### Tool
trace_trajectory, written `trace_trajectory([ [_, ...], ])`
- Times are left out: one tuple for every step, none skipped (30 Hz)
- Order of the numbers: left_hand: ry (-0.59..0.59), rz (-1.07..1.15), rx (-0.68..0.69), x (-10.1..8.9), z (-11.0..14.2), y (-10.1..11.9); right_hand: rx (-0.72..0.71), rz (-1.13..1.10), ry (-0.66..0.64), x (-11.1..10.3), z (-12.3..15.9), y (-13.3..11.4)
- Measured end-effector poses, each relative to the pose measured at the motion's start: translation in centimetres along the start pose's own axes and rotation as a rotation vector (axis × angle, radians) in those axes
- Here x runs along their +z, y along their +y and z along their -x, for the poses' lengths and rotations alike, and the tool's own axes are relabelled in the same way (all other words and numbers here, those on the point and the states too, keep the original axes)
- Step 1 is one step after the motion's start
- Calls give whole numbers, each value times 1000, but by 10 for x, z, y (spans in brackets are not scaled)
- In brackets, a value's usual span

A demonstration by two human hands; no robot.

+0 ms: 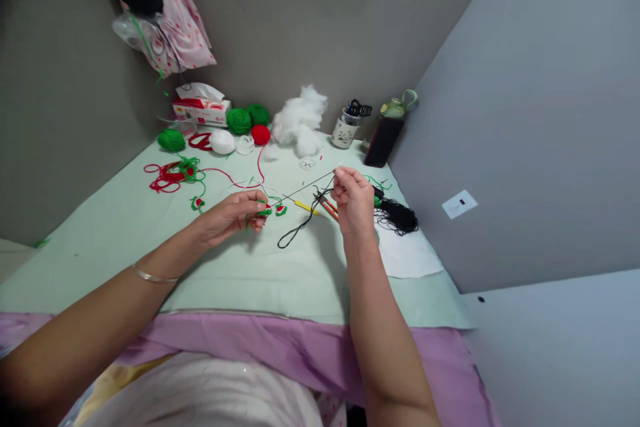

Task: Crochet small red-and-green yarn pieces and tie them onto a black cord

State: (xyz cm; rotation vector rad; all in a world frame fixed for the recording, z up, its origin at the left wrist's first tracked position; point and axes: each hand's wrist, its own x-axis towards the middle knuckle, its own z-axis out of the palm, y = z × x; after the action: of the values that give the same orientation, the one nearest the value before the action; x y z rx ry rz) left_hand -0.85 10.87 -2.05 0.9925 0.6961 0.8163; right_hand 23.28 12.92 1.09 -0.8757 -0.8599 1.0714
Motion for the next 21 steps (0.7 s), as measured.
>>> trace_trajectory([
  [1,5,1,0,0,0,0,-6,6,0,0,0],
  [2,9,2,0,0,0,0,-11,10,-1,-1,0],
  [3,14,2,0,0,0,0,-16,14,-2,-1,0],
  [4,16,3,0,0,0,-1,-21,16,-2,-2,0],
  [5,16,2,1,0,0,0,-28,20,-3,-2,0],
  [5,13,1,0,0,0,1,-36,24,-3,-2,0],
  [6,10,-1,0,0,0,4,-46,28,-4,-3,0],
  [7,8,-3,0,0,0,6,-55,34,-4,-3,0],
  [8,6,-5,0,0,0,8,-62,39,-5,-3,0],
  [8,6,-5,0,0,0,8,-68,43,-5,-3,0],
  [8,7,-4,0,0,0,6,-73,47,-5,-3,0],
  [7,5,-2,0,0,0,3,-78,51,-5,-3,0],
  [4,2,0,0,0,0,0,-81,54,-5,-3,0],
  [1,-4,1,0,0,0,-4,-84,59,-5,-3,0],
  [-3,-10,2,0,0,0,-6,-86,64,-5,-3,-1],
  [-5,-16,1,-1,0,0,-7,-89,70,-6,-3,-1],
  [-7,-19,0,-1,0,0,-8,-91,75,-6,-3,-1],
  [-9,-21,-1,-1,0,0,-8,-92,80,-6,-3,-1],
  [-9,-22,-1,-1,0,0,-8,-94,83,-6,-4,-1],
  [-10,-23,-1,-1,0,0,-10,-96,85,-6,-4,-1],
  [-11,-25,0,-1,0,0,-11,-98,86,-6,-4,-1],
])
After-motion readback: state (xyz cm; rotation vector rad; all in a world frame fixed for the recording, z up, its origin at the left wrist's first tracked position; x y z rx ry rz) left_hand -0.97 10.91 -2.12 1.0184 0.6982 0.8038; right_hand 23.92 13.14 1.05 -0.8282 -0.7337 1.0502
